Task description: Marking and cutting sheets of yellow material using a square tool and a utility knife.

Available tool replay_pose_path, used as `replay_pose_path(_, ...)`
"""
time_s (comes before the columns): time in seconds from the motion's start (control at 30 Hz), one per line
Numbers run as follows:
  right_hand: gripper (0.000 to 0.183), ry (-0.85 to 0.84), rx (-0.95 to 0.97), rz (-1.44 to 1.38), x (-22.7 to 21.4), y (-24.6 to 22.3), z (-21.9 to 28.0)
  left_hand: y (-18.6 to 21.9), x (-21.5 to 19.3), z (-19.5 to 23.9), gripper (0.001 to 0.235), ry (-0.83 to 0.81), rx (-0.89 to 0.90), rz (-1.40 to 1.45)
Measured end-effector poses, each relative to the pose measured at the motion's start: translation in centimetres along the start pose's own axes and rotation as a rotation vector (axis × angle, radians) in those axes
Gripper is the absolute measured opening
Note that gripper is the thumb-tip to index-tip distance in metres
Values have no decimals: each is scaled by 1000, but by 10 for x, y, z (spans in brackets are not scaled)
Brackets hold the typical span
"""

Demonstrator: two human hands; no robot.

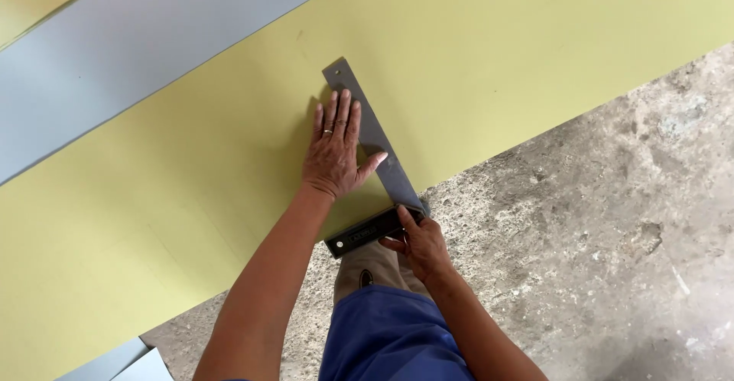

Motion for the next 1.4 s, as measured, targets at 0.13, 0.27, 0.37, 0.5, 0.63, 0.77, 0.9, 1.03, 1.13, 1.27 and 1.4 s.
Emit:
replay_pose_path(0.13,43,-34,-17,-19,3,-8,3,0,0,-3,103,-24,-3,-44)
replay_pose_path(0.27,40,-18,-34,-21,1,-9,4,3,1,-2,103,-35,-20,-41)
replay_pose_path(0.37,38,-21,-37,-41,2,-10,5,3,1,-2,103,-29,-25,-56)
replay_pose_path(0.5,39,1,-27,-39,1,-11,5,4,0,-2,104,-31,-22,-84)
replay_pose_path(0.63,39,-5,-30,-39,0,-10,4,3,0,-4,103,-41,-36,-68)
replay_pose_path(0.77,40,-11,-20,-44,1,-12,6,4,0,-4,103,-37,-34,-71)
replay_pose_path(0.9,43,-17,9,22,-2,-14,11,3,0,-5,105,-56,-39,-69)
replay_pose_path(1.03,51,45,-69,390,-73,-17,24,3,-3,-7,107,-75,-50,-86)
replay_pose_path(1.13,42,6,-163,907,-88,-47,50,3,-7,-12,111,-83,-63,-72)
replay_pose_path(1.27,54,43,-487,1154,-11,-138,85,9,-20,-14,132,-211,-81,-26)
replay_pose_path(1.4,37,79,-873,1331,65,-192,23,10,-27,-12,153,-301,-113,-16)
Point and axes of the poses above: each hand's wrist, its own z-axis away from the middle knuckle, its own x-axis out of the palm, y = z × x, the point moved 7 cm from there along -z, towards the middle knuckle, and after that the axes turned 2 degrees about z, right-handed, at the moved point
